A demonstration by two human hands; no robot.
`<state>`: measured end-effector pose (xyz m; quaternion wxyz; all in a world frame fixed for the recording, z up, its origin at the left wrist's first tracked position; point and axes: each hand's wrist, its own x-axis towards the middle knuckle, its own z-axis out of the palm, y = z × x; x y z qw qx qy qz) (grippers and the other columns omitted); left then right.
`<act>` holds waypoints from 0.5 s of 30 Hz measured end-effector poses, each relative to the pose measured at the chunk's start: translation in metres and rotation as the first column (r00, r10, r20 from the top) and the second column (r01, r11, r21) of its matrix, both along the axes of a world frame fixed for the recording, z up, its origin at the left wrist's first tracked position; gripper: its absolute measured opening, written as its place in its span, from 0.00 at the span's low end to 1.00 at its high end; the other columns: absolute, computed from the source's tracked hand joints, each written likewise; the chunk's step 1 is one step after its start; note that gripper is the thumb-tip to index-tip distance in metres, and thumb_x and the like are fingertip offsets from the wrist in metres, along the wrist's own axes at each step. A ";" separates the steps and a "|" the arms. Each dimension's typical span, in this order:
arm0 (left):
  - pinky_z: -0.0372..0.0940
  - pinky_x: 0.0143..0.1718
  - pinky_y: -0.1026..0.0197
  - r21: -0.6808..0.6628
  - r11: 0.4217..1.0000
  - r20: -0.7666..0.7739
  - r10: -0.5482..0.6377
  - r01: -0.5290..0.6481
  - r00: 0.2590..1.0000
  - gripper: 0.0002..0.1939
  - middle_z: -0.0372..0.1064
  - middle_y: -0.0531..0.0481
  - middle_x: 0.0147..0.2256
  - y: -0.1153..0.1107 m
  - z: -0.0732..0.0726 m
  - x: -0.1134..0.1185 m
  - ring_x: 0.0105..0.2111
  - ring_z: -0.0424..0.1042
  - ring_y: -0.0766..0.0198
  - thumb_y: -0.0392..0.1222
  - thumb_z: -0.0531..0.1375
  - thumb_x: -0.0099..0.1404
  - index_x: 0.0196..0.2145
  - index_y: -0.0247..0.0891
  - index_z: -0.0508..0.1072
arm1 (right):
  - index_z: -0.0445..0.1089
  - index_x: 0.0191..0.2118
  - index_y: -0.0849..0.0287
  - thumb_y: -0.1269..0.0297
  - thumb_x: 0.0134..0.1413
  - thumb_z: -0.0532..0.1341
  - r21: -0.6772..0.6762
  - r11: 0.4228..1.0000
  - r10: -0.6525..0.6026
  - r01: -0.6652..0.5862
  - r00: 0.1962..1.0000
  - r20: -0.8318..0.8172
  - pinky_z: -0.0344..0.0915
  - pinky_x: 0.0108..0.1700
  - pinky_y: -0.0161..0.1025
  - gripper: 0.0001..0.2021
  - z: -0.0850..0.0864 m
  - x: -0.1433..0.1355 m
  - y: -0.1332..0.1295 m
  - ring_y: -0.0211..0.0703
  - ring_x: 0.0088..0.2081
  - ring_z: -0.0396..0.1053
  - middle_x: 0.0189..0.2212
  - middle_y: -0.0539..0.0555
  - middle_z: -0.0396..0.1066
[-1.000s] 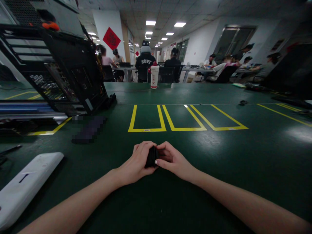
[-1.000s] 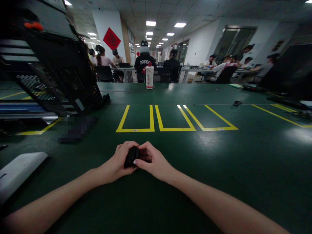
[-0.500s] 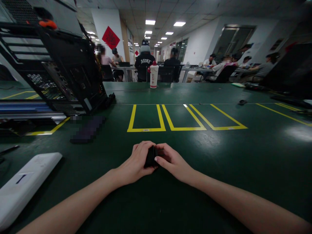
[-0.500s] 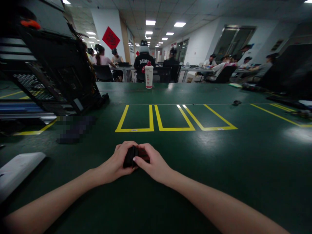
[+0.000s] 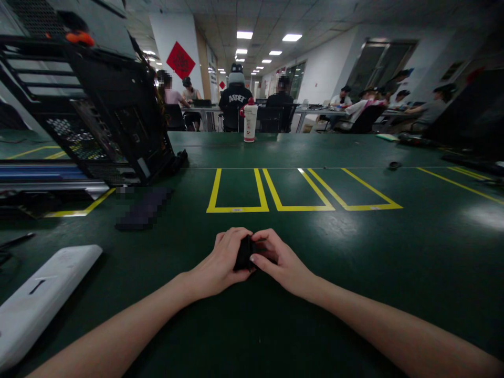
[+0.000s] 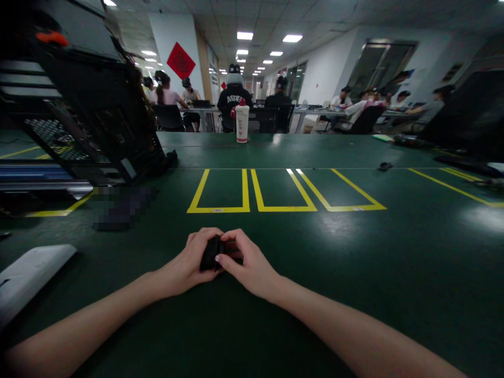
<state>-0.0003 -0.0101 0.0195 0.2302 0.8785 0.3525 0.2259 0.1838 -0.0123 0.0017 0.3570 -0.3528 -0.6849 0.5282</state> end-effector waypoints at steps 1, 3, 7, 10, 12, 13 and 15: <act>0.55 0.48 0.49 -0.001 1.000 -0.001 0.004 -0.004 1.000 0.28 0.55 0.43 0.47 0.000 0.000 0.000 0.48 0.58 0.53 0.34 0.59 0.56 0.51 0.40 0.51 | 0.57 0.44 0.54 0.68 0.53 0.57 0.021 1.000 -0.003 0.003 1.000 0.013 0.66 0.46 0.43 0.13 -0.001 0.000 0.000 0.42 0.46 0.64 0.43 0.53 0.61; 0.55 0.48 0.49 -0.001 1.000 0.004 0.008 -0.008 1.000 0.28 0.56 0.44 0.47 0.000 0.000 0.001 0.48 0.58 0.53 0.33 0.59 0.56 0.51 0.41 0.51 | 0.56 0.46 0.54 0.68 0.53 0.57 0.053 0.999 -0.009 0.007 0.999 0.035 0.65 0.48 0.44 0.15 -0.002 0.000 0.000 0.42 0.47 0.63 0.44 0.53 0.61; 0.56 0.47 0.49 -0.012 1.000 0.015 0.005 -0.005 1.000 0.27 0.56 0.44 0.47 -0.001 0.001 0.000 0.47 0.59 0.53 0.34 0.59 0.57 0.51 0.42 0.51 | 0.57 0.47 0.56 0.68 0.52 0.57 0.050 0.999 -0.001 -0.002 0.998 0.065 0.63 0.51 0.45 0.16 0.001 0.002 0.001 0.42 0.48 0.62 0.45 0.54 0.60; 0.56 0.47 0.48 -0.013 1.000 0.013 0.001 -0.001 1.000 0.27 0.56 0.44 0.48 -0.001 0.001 -0.001 0.47 0.59 0.53 0.34 0.58 0.57 0.51 0.43 0.51 | 0.59 0.44 0.57 0.69 0.52 0.57 0.030 0.999 0.032 -0.034 0.998 0.048 0.63 0.51 0.44 0.13 0.005 0.004 0.000 0.41 0.47 0.63 0.43 0.53 0.60; 0.56 0.47 0.48 -0.012 1.000 0.012 0.000 0.000 1.000 0.29 0.55 0.44 0.48 -0.001 0.001 -0.001 0.48 0.58 0.52 0.33 0.58 0.56 0.52 0.43 0.50 | 0.58 0.44 0.56 0.71 0.50 0.58 0.030 0.998 0.050 -0.050 0.999 0.019 0.63 0.52 0.44 0.15 0.007 0.004 -0.002 0.41 0.48 0.62 0.44 0.52 0.59; 0.55 0.47 0.48 -0.012 1.000 0.010 0.001 0.000 1.000 0.29 0.55 0.44 0.49 0.000 0.000 -0.001 0.48 0.58 0.52 0.33 0.58 0.56 0.52 0.43 0.49 | 0.58 0.45 0.56 0.72 0.50 0.59 0.040 0.998 0.056 -0.057 0.998 0.010 0.62 0.53 0.44 0.16 0.007 0.005 -0.002 0.41 0.49 0.62 0.44 0.52 0.59; 0.55 0.48 0.48 -0.014 1.000 0.004 0.003 -0.003 1.000 0.30 0.54 0.43 0.49 0.000 0.000 -0.001 0.49 0.57 0.52 0.32 0.58 0.55 0.52 0.42 0.49 | 0.57 0.45 0.55 0.74 0.49 0.59 0.058 0.996 0.063 -0.063 0.998 0.001 0.62 0.53 0.44 0.17 0.007 0.004 -0.003 0.41 0.49 0.62 0.44 0.52 0.59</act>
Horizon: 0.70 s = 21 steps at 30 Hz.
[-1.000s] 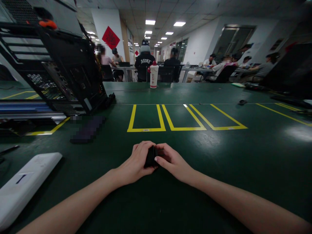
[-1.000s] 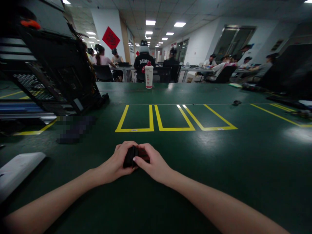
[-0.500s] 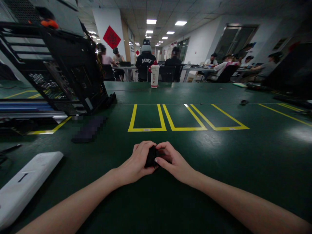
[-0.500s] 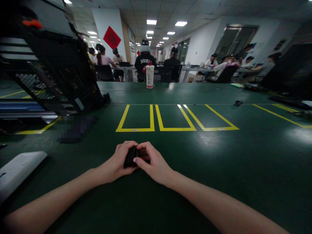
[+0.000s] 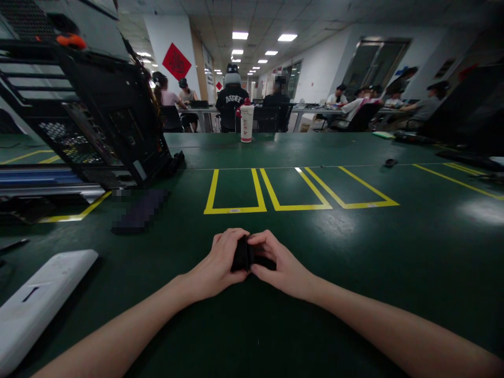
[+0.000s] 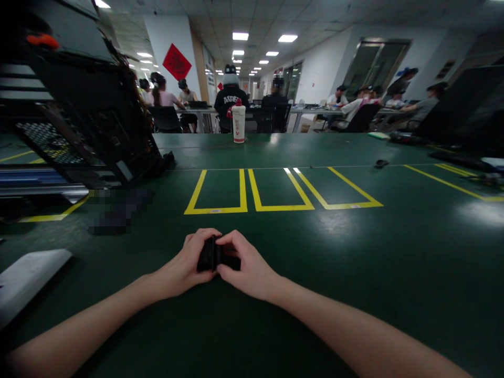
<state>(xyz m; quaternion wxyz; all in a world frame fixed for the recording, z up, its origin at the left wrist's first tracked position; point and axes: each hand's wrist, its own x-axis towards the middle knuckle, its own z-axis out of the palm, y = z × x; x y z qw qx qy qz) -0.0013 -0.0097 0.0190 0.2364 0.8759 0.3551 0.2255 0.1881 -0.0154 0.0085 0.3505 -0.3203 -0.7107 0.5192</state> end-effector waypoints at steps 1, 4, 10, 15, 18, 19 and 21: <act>0.55 0.48 0.48 -0.001 1.000 -0.004 0.002 -0.002 1.000 0.30 0.54 0.43 0.49 0.000 0.000 0.000 0.49 0.57 0.52 0.32 0.59 0.55 0.52 0.42 0.49 | 0.57 0.44 0.55 0.74 0.49 0.59 0.004 1.000 -0.003 0.003 1.000 -0.005 0.62 0.53 0.44 0.17 -0.001 0.000 0.000 0.40 0.48 0.63 0.44 0.51 0.59; 0.56 0.48 0.50 -0.005 1.000 -0.009 0.004 -0.004 1.000 0.29 0.54 0.43 0.48 0.001 -0.001 0.000 0.48 0.57 0.54 0.33 0.59 0.56 0.52 0.41 0.50 | 0.59 0.43 0.55 0.70 0.51 0.59 -0.019 0.999 -0.033 0.032 0.999 -0.008 0.65 0.49 0.44 0.13 -0.003 -0.002 0.001 0.40 0.45 0.65 0.42 0.51 0.60; 0.57 0.46 0.49 -0.002 1.000 0.018 0.003 -0.003 1.000 0.27 0.56 0.45 0.47 0.000 0.000 0.001 0.46 0.59 0.54 0.34 0.59 0.56 0.51 0.42 0.51 | 0.57 0.46 0.55 0.68 0.51 0.58 -0.025 0.996 -0.086 0.087 0.996 0.040 0.64 0.50 0.46 0.16 -0.005 -0.003 0.000 0.43 0.49 0.62 0.45 0.53 0.60; 0.56 0.47 0.49 -0.001 1.000 -0.005 0.001 -0.001 1.000 0.28 0.55 0.44 0.48 -0.001 0.000 0.001 0.47 0.58 0.53 0.33 0.59 0.56 0.51 0.42 0.50 | 0.59 0.46 0.56 0.70 0.50 0.58 -0.002 0.997 -0.074 0.074 0.996 0.053 0.64 0.51 0.45 0.16 -0.004 -0.003 0.000 0.42 0.49 0.61 0.44 0.53 0.59; 0.56 0.47 0.48 0.004 1.000 -0.011 0.005 -0.005 1.000 0.29 0.54 0.44 0.48 0.000 -0.001 0.001 0.48 0.57 0.53 0.32 0.59 0.55 0.51 0.42 0.49 | 0.58 0.45 0.55 0.75 0.48 0.58 0.067 0.996 -0.067 0.066 0.998 0.019 0.63 0.53 0.44 0.18 -0.004 -0.002 -0.001 0.41 0.50 0.59 0.45 0.52 0.56; 0.56 0.47 0.49 0.004 1.000 -0.009 0.003 -0.003 1.000 0.29 0.54 0.44 0.48 0.000 -0.001 0.001 0.48 0.58 0.53 0.32 0.59 0.55 0.51 0.42 0.49 | 0.58 0.45 0.54 0.76 0.48 0.58 0.091 0.994 -0.069 0.068 0.997 0.015 0.62 0.53 0.43 0.18 -0.004 -0.002 -0.001 0.41 0.50 0.59 0.46 0.52 0.55; 0.56 0.47 0.48 0.005 1.000 -0.003 -0.003 0.003 1.000 0.29 0.55 0.44 0.48 -0.001 0.000 0.001 0.48 0.58 0.52 0.33 0.59 0.56 0.51 0.43 0.49 | 0.59 0.45 0.54 0.78 0.47 0.58 0.128 0.989 -0.072 0.069 0.997 0.026 0.61 0.55 0.43 0.19 -0.003 -0.001 -0.003 0.40 0.51 0.57 0.47 0.51 0.54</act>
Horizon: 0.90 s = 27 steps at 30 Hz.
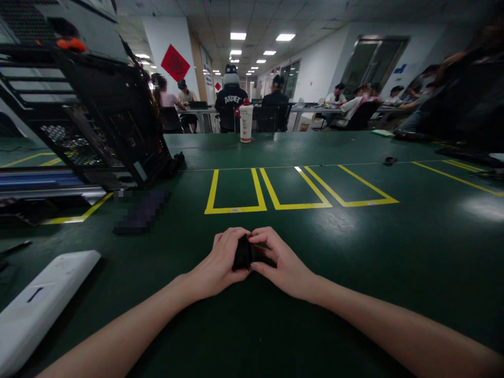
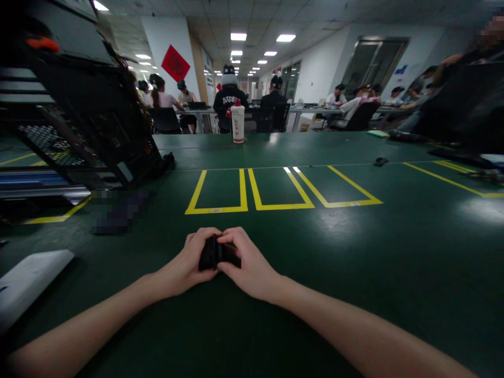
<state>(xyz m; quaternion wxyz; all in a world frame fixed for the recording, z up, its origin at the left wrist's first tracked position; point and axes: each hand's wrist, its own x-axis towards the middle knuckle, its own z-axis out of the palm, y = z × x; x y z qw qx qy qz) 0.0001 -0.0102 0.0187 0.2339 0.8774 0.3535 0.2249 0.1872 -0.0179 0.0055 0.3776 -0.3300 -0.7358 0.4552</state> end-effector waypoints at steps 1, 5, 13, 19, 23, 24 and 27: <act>0.55 0.47 0.48 0.000 1.000 0.003 -0.004 0.004 1.000 0.29 0.55 0.44 0.48 0.000 0.000 0.000 0.48 0.58 0.52 0.33 0.59 0.56 0.52 0.43 0.49 | 0.59 0.44 0.54 0.78 0.46 0.58 0.015 1.000 0.001 -0.001 1.000 0.011 0.60 0.55 0.43 0.19 0.001 0.001 0.000 0.40 0.52 0.56 0.47 0.51 0.53; 0.55 0.47 0.47 -0.003 1.000 0.010 -0.006 0.006 1.000 0.29 0.55 0.44 0.47 0.000 0.002 0.000 0.48 0.58 0.52 0.32 0.59 0.55 0.51 0.43 0.50 | 0.59 0.43 0.54 0.78 0.45 0.59 0.041 0.999 0.017 -0.019 0.999 0.044 0.59 0.56 0.46 0.19 0.004 0.002 -0.001 0.41 0.52 0.56 0.48 0.51 0.53; 0.56 0.46 0.47 -0.015 1.000 -0.001 -0.005 0.005 1.000 0.27 0.55 0.44 0.48 0.000 0.003 0.000 0.47 0.58 0.52 0.34 0.58 0.57 0.51 0.43 0.50 | 0.60 0.41 0.54 0.72 0.50 0.58 -0.050 0.999 -0.014 0.012 0.999 -0.047 0.62 0.53 0.46 0.12 0.003 -0.002 0.002 0.41 0.50 0.59 0.45 0.51 0.56; 0.57 0.45 0.47 -0.036 0.999 0.009 0.001 -0.001 1.000 0.28 0.55 0.44 0.48 -0.001 0.004 -0.001 0.47 0.58 0.52 0.34 0.58 0.57 0.52 0.44 0.50 | 0.58 0.46 0.54 0.72 0.50 0.58 -0.055 0.998 -0.013 0.014 1.000 0.028 0.62 0.53 0.45 0.17 0.006 -0.001 0.001 0.41 0.49 0.60 0.45 0.52 0.57; 0.57 0.46 0.48 -0.026 1.000 0.000 0.008 -0.008 1.000 0.28 0.55 0.44 0.48 0.000 0.002 -0.001 0.47 0.58 0.53 0.33 0.59 0.57 0.52 0.43 0.50 | 0.59 0.46 0.54 0.73 0.49 0.58 0.007 1.000 -0.005 0.004 0.998 0.066 0.62 0.53 0.45 0.17 0.006 0.001 0.001 0.41 0.49 0.60 0.45 0.52 0.58; 0.57 0.46 0.48 -0.021 1.000 -0.003 0.009 -0.009 1.000 0.29 0.55 0.44 0.48 0.000 0.001 -0.001 0.47 0.58 0.53 0.33 0.59 0.56 0.52 0.42 0.50 | 0.59 0.46 0.54 0.73 0.49 0.59 0.014 1.000 -0.002 0.001 0.998 0.065 0.62 0.53 0.45 0.18 0.005 0.002 0.000 0.42 0.49 0.60 0.46 0.52 0.58; 0.56 0.47 0.48 0.006 1.000 -0.006 0.014 -0.014 1.000 0.29 0.55 0.43 0.48 0.001 0.000 0.000 0.47 0.57 0.53 0.33 0.59 0.56 0.51 0.41 0.50 | 0.60 0.45 0.54 0.73 0.49 0.58 0.013 1.000 0.001 -0.001 0.999 0.041 0.62 0.53 0.46 0.16 0.002 0.002 0.001 0.42 0.49 0.60 0.46 0.52 0.57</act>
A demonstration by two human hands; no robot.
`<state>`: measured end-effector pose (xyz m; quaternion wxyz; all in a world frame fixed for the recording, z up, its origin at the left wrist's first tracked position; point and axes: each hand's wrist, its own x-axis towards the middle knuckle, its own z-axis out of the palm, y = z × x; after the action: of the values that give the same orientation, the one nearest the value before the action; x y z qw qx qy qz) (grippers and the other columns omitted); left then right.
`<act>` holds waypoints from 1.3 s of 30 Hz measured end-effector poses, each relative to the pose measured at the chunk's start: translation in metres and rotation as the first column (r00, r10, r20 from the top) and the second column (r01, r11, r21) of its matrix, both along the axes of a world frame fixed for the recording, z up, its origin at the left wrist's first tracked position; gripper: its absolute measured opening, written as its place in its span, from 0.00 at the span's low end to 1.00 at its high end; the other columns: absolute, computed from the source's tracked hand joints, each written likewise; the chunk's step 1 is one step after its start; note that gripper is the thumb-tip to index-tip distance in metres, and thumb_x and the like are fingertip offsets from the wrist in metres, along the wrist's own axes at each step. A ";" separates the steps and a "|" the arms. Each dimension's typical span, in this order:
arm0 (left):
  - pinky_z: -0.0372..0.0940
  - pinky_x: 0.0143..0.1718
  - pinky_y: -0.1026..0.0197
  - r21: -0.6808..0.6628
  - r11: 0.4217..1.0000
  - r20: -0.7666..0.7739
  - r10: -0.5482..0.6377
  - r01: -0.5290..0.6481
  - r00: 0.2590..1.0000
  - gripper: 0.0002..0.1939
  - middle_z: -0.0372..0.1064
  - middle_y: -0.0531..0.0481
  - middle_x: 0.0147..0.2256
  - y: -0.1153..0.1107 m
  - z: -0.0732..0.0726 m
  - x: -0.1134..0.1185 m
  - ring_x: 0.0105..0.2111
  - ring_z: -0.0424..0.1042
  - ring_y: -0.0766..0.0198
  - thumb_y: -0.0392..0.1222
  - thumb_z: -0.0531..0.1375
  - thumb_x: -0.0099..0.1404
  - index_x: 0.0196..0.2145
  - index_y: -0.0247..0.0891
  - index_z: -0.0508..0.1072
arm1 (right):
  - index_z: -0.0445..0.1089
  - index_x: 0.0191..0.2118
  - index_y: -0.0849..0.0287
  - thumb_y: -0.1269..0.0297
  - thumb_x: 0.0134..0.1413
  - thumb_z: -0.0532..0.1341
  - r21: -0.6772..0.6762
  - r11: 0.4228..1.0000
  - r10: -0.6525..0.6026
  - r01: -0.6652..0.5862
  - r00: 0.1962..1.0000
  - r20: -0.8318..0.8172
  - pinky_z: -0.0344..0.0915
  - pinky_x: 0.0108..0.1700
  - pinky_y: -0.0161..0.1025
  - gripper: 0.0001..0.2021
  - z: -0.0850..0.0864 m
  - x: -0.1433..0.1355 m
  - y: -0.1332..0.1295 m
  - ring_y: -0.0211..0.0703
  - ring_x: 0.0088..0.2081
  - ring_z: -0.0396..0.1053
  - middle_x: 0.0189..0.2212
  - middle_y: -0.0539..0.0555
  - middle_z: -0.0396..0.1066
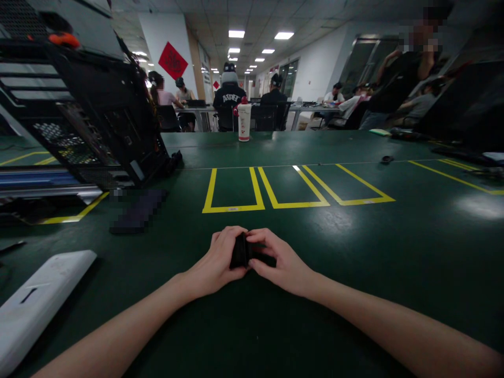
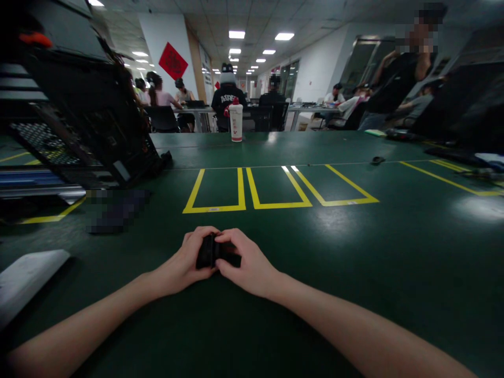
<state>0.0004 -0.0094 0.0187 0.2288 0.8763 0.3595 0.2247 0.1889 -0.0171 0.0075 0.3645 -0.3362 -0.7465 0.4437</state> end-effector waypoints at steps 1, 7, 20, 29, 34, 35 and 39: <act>0.56 0.48 0.48 0.007 1.000 -0.001 -0.001 0.001 1.000 0.28 0.55 0.43 0.47 0.000 0.000 0.000 0.47 0.57 0.53 0.34 0.59 0.56 0.51 0.41 0.50 | 0.60 0.44 0.54 0.72 0.50 0.58 -0.011 1.000 -0.004 0.004 1.000 -0.013 0.63 0.52 0.45 0.15 -0.001 0.000 0.000 0.41 0.49 0.61 0.46 0.52 0.57; 0.56 0.47 0.48 -0.011 1.000 0.002 -0.011 0.011 1.000 0.27 0.55 0.44 0.47 -0.001 0.002 0.001 0.47 0.58 0.53 0.34 0.58 0.57 0.51 0.42 0.51 | 0.59 0.44 0.54 0.71 0.49 0.59 -0.070 0.997 -0.040 0.036 0.998 -0.055 0.65 0.51 0.46 0.15 -0.002 -0.003 0.001 0.41 0.48 0.62 0.44 0.52 0.59; 0.58 0.45 0.47 -0.021 1.000 0.015 -0.005 0.005 1.000 0.29 0.55 0.44 0.47 0.000 -0.001 -0.001 0.47 0.59 0.51 0.33 0.59 0.56 0.51 0.44 0.50 | 0.60 0.44 0.54 0.75 0.46 0.59 -0.016 1.000 -0.009 0.009 1.000 0.004 0.65 0.50 0.46 0.17 -0.002 0.000 0.000 0.41 0.46 0.63 0.44 0.52 0.59; 0.57 0.46 0.47 0.023 1.000 0.007 0.014 -0.014 1.000 0.28 0.56 0.44 0.47 0.000 -0.002 -0.001 0.47 0.59 0.51 0.36 0.59 0.56 0.51 0.43 0.50 | 0.58 0.44 0.56 0.71 0.46 0.62 -0.307 0.952 -0.050 0.006 0.990 -0.136 0.64 0.50 0.47 0.18 0.002 0.004 0.005 0.41 0.45 0.67 0.42 0.52 0.66; 0.55 0.48 0.46 0.050 0.999 -0.007 -0.013 0.013 1.000 0.28 0.55 0.42 0.49 -0.002 -0.002 -0.002 0.49 0.57 0.51 0.37 0.59 0.58 0.52 0.42 0.49 | 0.62 0.38 0.59 0.69 0.41 0.65 -0.452 0.891 -0.024 -0.042 0.990 -0.139 0.66 0.46 0.47 0.15 0.004 -0.002 0.011 0.43 0.43 0.68 0.40 0.52 0.67; 0.55 0.48 0.46 0.058 0.998 -0.010 -0.014 0.014 1.000 0.28 0.55 0.42 0.49 -0.002 -0.002 -0.002 0.49 0.57 0.51 0.37 0.59 0.58 0.52 0.42 0.49 | 0.62 0.37 0.59 0.70 0.40 0.66 -0.470 0.882 -0.033 -0.035 0.990 -0.137 0.67 0.46 0.47 0.16 0.005 -0.002 0.013 0.43 0.43 0.68 0.40 0.52 0.67; 0.55 0.49 0.46 0.100 0.995 -0.025 -0.023 0.025 0.999 0.28 0.54 0.42 0.50 -0.003 -0.005 -0.003 0.51 0.55 0.50 0.37 0.58 0.59 0.53 0.42 0.47 | 0.63 0.35 0.61 0.70 0.38 0.67 -0.510 0.860 -0.019 -0.029 0.996 -0.088 0.66 0.45 0.48 0.16 0.009 -0.002 0.021 0.42 0.40 0.69 0.37 0.52 0.68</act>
<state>-0.0022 -0.0124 0.0141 0.1828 0.8935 0.3400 0.2294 0.1866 0.0035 0.0163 0.2945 -0.3985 -0.5859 0.6412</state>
